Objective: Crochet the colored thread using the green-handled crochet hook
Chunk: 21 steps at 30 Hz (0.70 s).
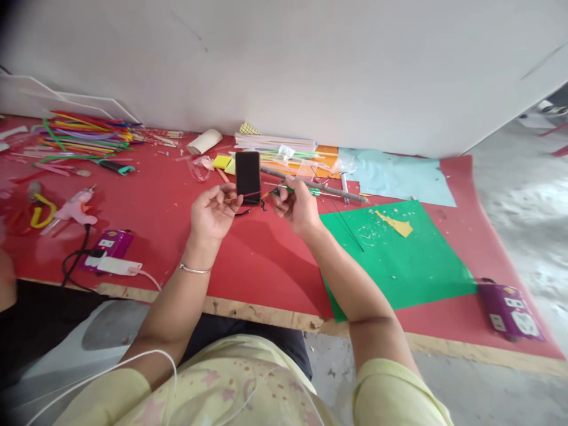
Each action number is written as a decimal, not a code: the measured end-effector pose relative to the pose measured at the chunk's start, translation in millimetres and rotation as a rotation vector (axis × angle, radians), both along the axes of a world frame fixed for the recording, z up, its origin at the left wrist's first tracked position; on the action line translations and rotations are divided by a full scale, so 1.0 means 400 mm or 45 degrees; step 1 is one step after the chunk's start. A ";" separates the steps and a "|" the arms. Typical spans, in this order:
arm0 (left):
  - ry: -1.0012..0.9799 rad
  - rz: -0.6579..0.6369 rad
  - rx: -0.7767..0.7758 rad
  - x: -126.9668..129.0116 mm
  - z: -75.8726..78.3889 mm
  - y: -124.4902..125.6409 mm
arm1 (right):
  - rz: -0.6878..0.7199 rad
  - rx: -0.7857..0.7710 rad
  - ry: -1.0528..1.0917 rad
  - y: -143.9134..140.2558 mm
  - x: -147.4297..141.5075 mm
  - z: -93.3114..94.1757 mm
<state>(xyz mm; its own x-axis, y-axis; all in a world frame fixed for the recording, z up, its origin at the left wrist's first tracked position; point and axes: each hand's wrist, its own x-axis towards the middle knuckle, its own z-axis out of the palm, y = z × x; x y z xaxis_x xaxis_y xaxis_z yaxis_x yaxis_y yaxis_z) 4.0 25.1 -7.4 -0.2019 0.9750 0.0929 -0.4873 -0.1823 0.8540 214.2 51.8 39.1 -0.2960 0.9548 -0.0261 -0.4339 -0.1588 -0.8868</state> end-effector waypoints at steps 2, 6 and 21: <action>-0.053 0.004 0.017 -0.011 -0.004 0.010 | -0.016 -0.011 0.024 0.008 0.012 0.007; -0.030 0.109 0.060 -0.007 -0.005 0.015 | 0.002 0.016 0.014 0.016 0.035 0.027; 0.216 -0.195 0.230 -0.045 0.187 -0.059 | -0.095 0.203 0.290 -0.090 0.158 0.267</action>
<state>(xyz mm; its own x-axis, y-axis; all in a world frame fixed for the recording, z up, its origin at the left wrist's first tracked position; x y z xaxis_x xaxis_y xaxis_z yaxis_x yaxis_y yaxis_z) -13.9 1.4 67.5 -0.0203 0.9575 0.2876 -0.3740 -0.2741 0.8860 277.5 15.7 146.1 -0.2062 0.9609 0.1849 -0.6301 0.0142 -0.7764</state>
